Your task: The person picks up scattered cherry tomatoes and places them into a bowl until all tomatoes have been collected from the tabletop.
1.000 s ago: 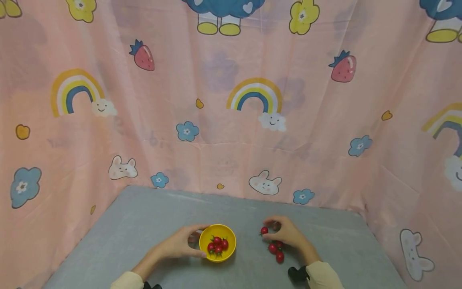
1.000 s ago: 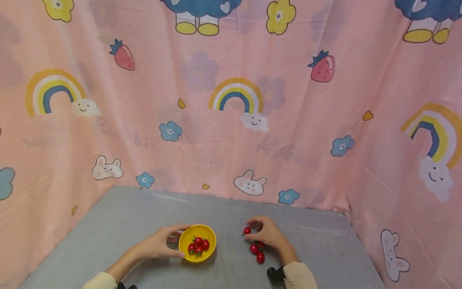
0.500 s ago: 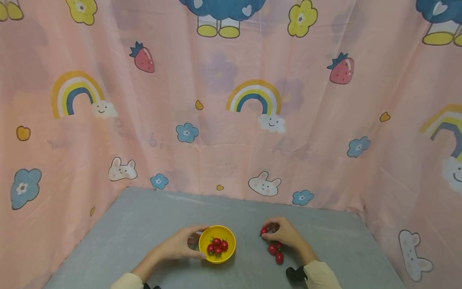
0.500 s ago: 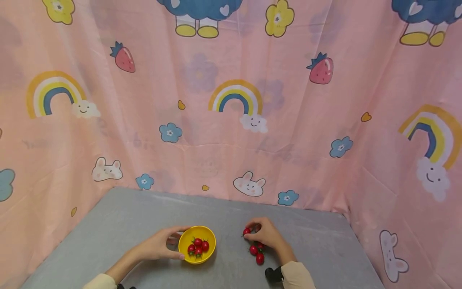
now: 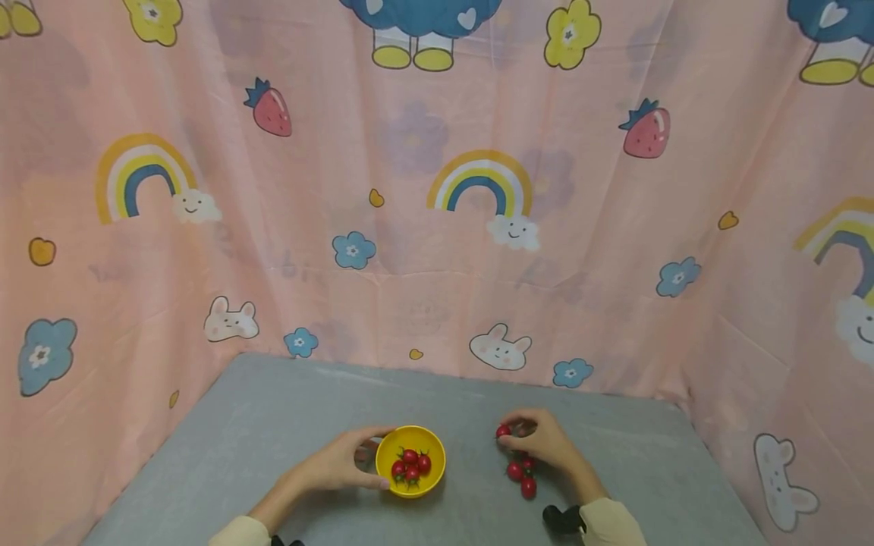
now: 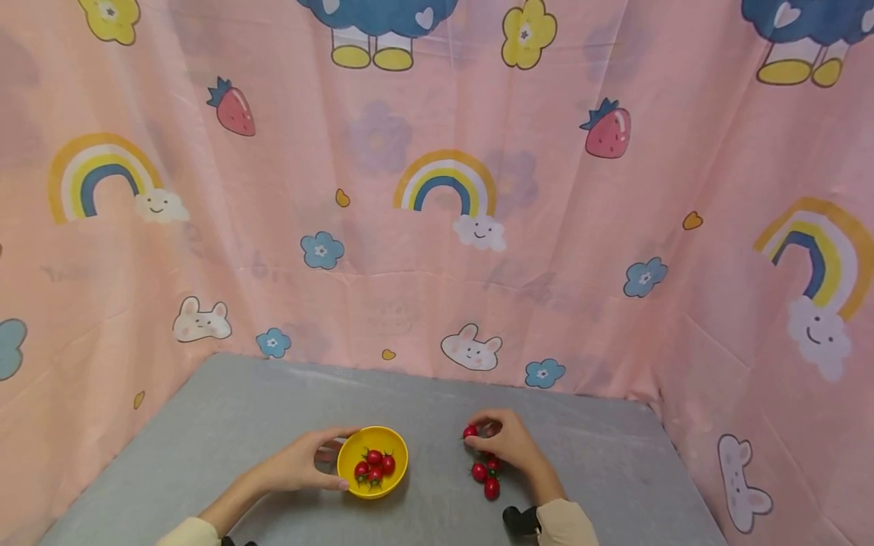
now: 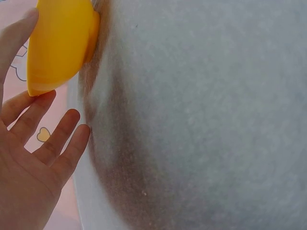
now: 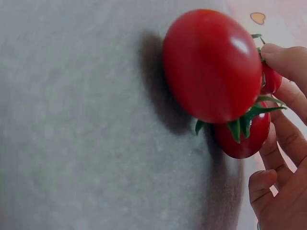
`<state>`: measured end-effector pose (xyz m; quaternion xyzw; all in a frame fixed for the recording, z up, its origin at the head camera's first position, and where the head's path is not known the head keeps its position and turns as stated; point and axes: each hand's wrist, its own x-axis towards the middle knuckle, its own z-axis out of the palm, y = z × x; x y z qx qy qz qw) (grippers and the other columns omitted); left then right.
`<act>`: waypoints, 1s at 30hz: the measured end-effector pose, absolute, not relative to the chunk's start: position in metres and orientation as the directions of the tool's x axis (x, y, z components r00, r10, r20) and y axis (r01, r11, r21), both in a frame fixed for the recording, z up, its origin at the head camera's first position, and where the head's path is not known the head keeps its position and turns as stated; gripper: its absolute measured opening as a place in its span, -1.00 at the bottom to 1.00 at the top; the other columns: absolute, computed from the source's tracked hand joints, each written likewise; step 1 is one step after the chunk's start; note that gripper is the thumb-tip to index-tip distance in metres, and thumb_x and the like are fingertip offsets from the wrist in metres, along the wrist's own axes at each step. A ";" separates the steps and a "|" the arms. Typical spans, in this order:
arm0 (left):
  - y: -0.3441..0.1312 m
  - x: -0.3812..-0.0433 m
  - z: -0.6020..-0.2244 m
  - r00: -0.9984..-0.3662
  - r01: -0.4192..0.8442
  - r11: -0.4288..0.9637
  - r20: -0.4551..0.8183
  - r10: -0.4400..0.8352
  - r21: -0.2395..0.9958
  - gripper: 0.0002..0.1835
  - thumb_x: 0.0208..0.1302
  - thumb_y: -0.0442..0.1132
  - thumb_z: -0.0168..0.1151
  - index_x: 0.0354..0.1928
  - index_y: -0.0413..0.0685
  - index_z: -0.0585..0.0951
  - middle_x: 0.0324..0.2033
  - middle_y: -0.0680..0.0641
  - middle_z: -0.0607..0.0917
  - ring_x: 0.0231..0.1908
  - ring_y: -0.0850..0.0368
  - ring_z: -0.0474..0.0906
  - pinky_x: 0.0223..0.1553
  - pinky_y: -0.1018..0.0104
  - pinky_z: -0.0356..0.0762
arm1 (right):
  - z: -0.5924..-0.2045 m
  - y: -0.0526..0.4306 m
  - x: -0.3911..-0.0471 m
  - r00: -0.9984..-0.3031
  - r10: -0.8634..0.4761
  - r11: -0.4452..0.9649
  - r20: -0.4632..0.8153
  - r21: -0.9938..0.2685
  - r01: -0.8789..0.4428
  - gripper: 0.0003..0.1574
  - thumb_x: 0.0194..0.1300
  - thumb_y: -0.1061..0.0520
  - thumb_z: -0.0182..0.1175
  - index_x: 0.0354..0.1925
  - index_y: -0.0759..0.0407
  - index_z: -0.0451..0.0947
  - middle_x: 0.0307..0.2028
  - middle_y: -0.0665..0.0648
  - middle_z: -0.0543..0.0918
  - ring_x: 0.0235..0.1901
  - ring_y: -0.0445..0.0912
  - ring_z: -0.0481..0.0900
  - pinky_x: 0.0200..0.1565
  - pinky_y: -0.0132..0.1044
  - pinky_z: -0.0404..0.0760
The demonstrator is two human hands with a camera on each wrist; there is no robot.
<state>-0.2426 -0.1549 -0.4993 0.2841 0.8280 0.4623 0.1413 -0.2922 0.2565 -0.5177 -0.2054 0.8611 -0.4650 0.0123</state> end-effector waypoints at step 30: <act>-0.155 -0.244 -0.500 -0.796 0.330 0.396 0.026 0.605 0.857 -0.20 0.21 -0.09 0.52 0.45 -0.07 0.40 0.35 -0.12 0.47 0.16 -0.08 0.53 0.14 0.01 0.55 | -0.502 0.240 -0.276 -0.957 -0.200 0.422 0.212 -0.862 -0.280 -0.62 0.22 0.05 0.50 -0.04 0.19 0.73 -0.20 0.03 0.72 -0.22 0.01 0.55 -0.20 -0.18 0.57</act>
